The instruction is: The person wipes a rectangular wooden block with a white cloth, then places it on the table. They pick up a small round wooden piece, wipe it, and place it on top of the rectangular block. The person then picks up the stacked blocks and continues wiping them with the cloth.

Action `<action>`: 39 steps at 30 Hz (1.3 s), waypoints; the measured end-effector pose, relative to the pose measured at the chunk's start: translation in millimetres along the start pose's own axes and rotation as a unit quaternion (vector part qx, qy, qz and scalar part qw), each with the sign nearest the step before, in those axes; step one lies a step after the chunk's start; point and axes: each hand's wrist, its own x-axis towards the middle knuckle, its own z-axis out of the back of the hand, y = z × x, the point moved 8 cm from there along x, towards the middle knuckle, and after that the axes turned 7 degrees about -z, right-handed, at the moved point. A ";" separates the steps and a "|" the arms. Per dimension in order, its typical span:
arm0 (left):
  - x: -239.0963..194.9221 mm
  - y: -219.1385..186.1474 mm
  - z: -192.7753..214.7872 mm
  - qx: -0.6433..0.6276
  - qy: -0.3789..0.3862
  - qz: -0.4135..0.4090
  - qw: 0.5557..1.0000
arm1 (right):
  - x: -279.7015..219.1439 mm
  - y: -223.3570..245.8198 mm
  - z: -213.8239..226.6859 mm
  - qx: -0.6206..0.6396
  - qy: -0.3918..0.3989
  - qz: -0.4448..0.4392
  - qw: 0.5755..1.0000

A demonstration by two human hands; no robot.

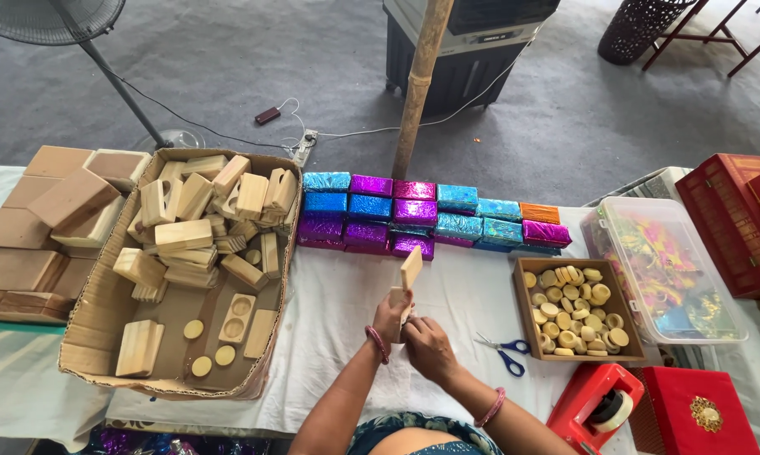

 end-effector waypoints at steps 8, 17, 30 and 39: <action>-6.2 -17.8 1.7 0.123 -0.016 -0.065 0.990 | -78.9 -115.1 -116.9 0.557 0.113 -0.554 0.609; 5.7 24.6 -8.9 -0.004 0.033 -0.011 0.999 | 9.3 -37.8 9.5 0.052 -0.009 -0.075 0.996; 36.7 40.9 53.5 -0.080 -0.121 -0.059 0.988 | -54.9 -79.4 -55.2 0.432 0.005 -0.480 0.764; -8.1 -10.9 0.3 -0.140 -0.020 0.061 0.988 | -32.7 -91.8 -40.3 0.377 -0.006 -0.404 0.833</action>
